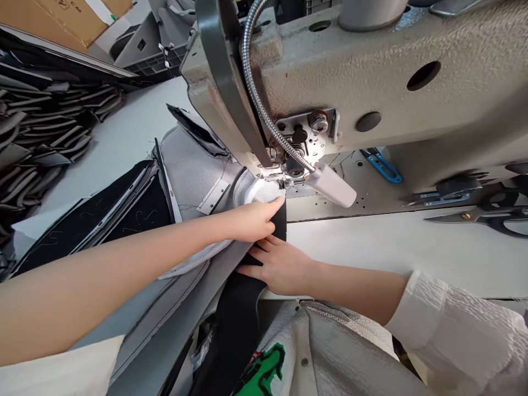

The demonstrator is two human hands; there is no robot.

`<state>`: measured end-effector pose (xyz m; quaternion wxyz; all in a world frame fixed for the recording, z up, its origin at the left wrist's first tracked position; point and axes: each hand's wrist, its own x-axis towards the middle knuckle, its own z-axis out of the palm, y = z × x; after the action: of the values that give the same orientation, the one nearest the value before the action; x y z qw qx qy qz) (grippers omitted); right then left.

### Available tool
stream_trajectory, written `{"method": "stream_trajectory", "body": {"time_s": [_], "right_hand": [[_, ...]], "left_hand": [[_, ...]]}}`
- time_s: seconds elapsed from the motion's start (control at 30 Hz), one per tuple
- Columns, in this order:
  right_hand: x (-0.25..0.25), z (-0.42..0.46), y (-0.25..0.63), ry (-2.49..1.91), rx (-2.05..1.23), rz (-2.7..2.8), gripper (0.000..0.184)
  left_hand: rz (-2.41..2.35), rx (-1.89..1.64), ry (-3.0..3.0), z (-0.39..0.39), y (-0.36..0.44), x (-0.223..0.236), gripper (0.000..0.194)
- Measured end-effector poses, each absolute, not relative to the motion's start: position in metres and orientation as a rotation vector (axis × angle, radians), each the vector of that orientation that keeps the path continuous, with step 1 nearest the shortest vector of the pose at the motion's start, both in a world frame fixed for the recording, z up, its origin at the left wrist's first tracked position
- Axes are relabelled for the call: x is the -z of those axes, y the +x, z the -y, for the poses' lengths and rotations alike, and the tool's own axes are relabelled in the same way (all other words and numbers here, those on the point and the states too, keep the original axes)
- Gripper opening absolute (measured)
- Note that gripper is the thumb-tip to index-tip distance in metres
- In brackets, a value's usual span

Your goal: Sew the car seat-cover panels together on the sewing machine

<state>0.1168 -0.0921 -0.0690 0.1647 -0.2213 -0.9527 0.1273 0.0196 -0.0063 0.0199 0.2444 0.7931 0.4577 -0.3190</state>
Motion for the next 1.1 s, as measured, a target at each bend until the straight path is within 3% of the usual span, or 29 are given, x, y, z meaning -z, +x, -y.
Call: {"method": "stream_trajectory", "body": {"time_s": [0.13, 0.33, 0.5, 0.63, 0.7, 0.73, 0.83, 0.9, 0.97, 1.1], "right_hand": [[0.069, 0.088, 0.113, -0.695, -0.376, 2.739, 0.032], [0.073, 0.086, 0.113, -0.69, -0.417, 2.706, 0.038], [0.067, 0.093, 0.119, -0.739, -0.408, 2.663, 0.048], [0.059, 0.094, 0.122, -0.903, -0.39, 2.622, 0.074], [0.059, 0.091, 0.118, -0.904, -0.347, 2.617, 0.078], [0.06, 0.089, 0.114, -0.886, -0.321, 2.623, 0.07], [0.064, 0.088, 0.096, -0.801, -0.208, 2.663, 0.02], [0.068, 0.095, 0.083, -0.753, -0.142, 2.68, 0.045], [0.072, 0.107, 0.074, -0.734, -0.125, 2.676, 0.047], [0.083, 0.141, 0.066, -0.719, -0.175, 2.702, 0.017]], "left_hand": [[-1.369, 0.788, 2.35, 0.01, 0.022, -0.005, 0.074], [-1.447, 0.78, 2.462, 0.017, 0.03, 0.003, 0.072], [-1.605, 0.705, 2.573, 0.063, -0.014, 0.001, 0.06], [-1.737, 1.002, 2.31, 0.125, -0.083, -0.007, 0.063], [-1.704, 1.029, 2.161, 0.151, -0.104, -0.017, 0.064], [-1.656, 0.988, 2.089, 0.16, -0.108, -0.024, 0.064], [-1.443, 0.809, 1.935, 0.174, -0.097, -0.047, 0.062], [-1.353, 0.829, 1.918, 0.17, -0.076, -0.062, 0.06], [-1.342, 0.945, 1.972, 0.156, -0.051, -0.071, 0.049], [-1.371, 0.76, 2.328, 0.11, -0.006, -0.064, 0.028]]}}
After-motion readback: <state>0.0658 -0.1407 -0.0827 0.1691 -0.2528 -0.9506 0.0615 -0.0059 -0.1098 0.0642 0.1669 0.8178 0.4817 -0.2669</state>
